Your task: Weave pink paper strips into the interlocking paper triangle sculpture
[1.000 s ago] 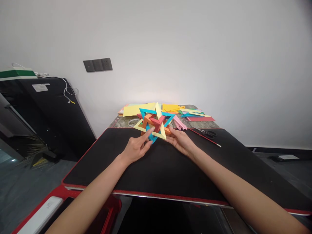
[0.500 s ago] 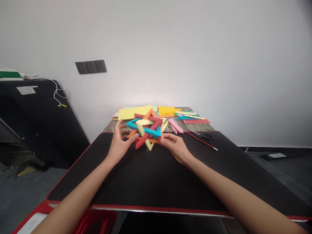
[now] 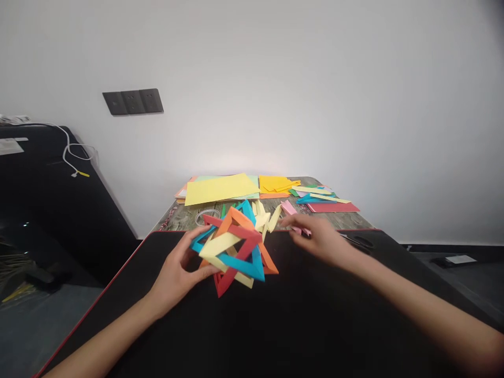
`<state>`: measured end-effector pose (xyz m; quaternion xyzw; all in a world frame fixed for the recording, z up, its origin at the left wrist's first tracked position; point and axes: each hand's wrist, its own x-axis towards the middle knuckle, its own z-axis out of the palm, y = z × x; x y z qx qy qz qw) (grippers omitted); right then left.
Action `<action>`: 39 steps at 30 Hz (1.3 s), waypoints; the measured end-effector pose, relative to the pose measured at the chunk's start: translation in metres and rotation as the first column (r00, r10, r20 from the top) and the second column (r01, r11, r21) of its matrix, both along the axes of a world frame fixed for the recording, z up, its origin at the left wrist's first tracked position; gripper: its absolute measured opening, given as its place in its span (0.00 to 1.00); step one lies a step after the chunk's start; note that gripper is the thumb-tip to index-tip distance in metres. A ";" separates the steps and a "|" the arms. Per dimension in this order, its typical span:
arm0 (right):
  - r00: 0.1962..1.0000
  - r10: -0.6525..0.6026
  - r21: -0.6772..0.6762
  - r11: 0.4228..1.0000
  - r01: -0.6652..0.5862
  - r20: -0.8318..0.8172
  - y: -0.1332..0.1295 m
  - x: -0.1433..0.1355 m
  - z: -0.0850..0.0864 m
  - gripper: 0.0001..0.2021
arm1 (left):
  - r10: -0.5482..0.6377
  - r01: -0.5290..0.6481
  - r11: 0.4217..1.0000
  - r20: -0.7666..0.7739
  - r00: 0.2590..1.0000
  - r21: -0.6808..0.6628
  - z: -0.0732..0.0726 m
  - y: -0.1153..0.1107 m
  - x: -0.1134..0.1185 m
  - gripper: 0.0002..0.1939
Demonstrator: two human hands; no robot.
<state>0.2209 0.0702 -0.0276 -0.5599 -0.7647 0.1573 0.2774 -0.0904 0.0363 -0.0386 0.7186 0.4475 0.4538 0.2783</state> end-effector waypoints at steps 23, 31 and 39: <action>0.910 -0.261 -0.347 0.862 0.370 0.322 0.096 0.037 -0.001 0.03 | 0.253 -0.094 0.913 0.370 0.894 -0.398 -0.002 0.014 -0.016 0.24; 0.889 -0.243 -0.264 0.895 0.360 0.389 0.095 0.045 0.000 0.12 | 0.125 -0.046 0.965 0.297 0.947 -0.257 -0.008 0.014 -0.015 0.22; 0.885 -0.199 -0.242 0.916 0.321 0.422 0.096 0.054 -0.007 0.16 | 0.186 -0.160 0.980 0.265 0.946 -0.117 -0.003 0.009 -0.010 0.17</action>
